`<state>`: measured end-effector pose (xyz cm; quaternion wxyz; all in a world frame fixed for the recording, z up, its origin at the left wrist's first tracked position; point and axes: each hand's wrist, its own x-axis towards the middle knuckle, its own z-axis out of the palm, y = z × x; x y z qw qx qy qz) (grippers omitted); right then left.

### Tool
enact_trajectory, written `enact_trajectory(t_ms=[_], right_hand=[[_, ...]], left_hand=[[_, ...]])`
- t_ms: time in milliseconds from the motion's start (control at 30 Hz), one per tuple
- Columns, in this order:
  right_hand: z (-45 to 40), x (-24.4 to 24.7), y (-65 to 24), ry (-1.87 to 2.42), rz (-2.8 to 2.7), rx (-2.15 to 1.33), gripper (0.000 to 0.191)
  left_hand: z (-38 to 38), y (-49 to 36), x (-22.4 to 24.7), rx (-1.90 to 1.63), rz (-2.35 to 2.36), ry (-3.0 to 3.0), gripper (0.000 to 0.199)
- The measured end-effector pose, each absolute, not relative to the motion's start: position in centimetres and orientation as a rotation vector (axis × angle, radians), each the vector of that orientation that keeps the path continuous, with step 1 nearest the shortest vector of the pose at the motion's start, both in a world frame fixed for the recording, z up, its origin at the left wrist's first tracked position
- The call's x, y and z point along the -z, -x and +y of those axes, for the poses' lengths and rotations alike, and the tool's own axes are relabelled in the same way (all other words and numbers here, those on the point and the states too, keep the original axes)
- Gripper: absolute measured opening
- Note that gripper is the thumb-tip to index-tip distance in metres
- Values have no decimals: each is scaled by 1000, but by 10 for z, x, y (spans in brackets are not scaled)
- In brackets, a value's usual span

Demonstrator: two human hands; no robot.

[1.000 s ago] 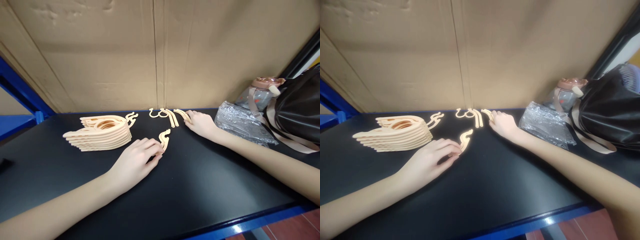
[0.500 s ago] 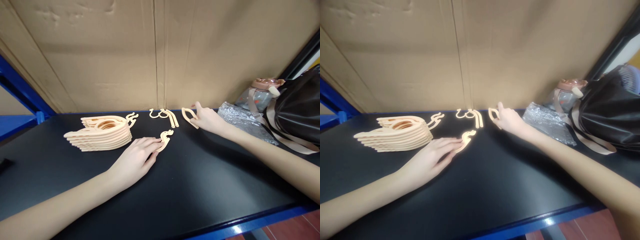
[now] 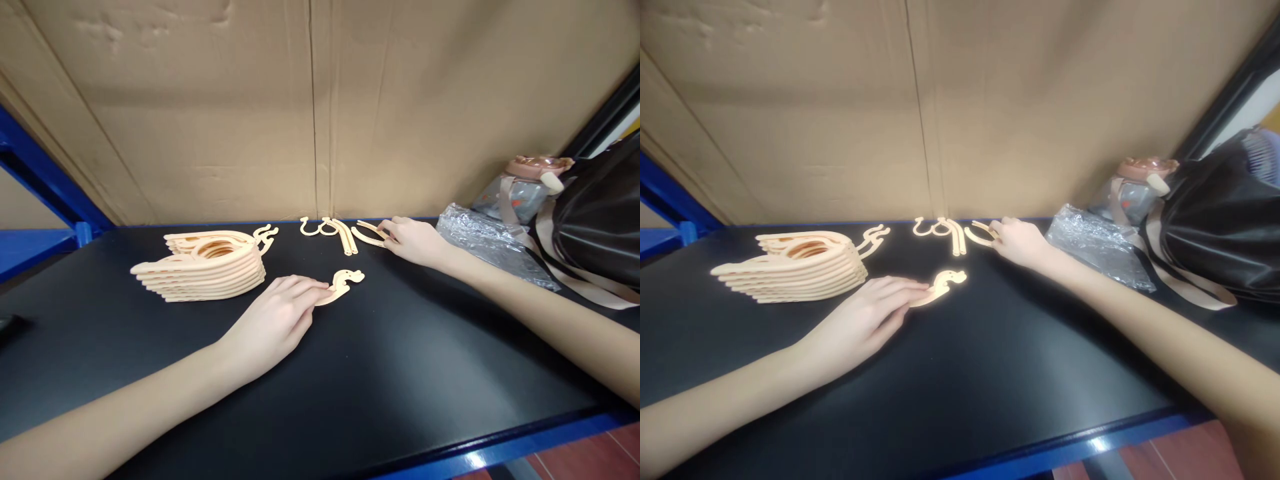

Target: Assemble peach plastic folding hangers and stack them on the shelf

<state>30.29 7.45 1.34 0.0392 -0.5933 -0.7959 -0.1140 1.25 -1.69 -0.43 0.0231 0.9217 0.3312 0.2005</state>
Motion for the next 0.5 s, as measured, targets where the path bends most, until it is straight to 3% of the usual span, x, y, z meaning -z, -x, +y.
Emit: enact_trajectory(t_ms=[167,500], right_hand=[[75,-14,-303,1761,-2491,343,37],[74,-17,-304,1784,-2433,381,26]], left_hand=[[-16,-13,5,-615,1014,-2859,35],[-16,-11,5,-595,1008,-2854,37]])
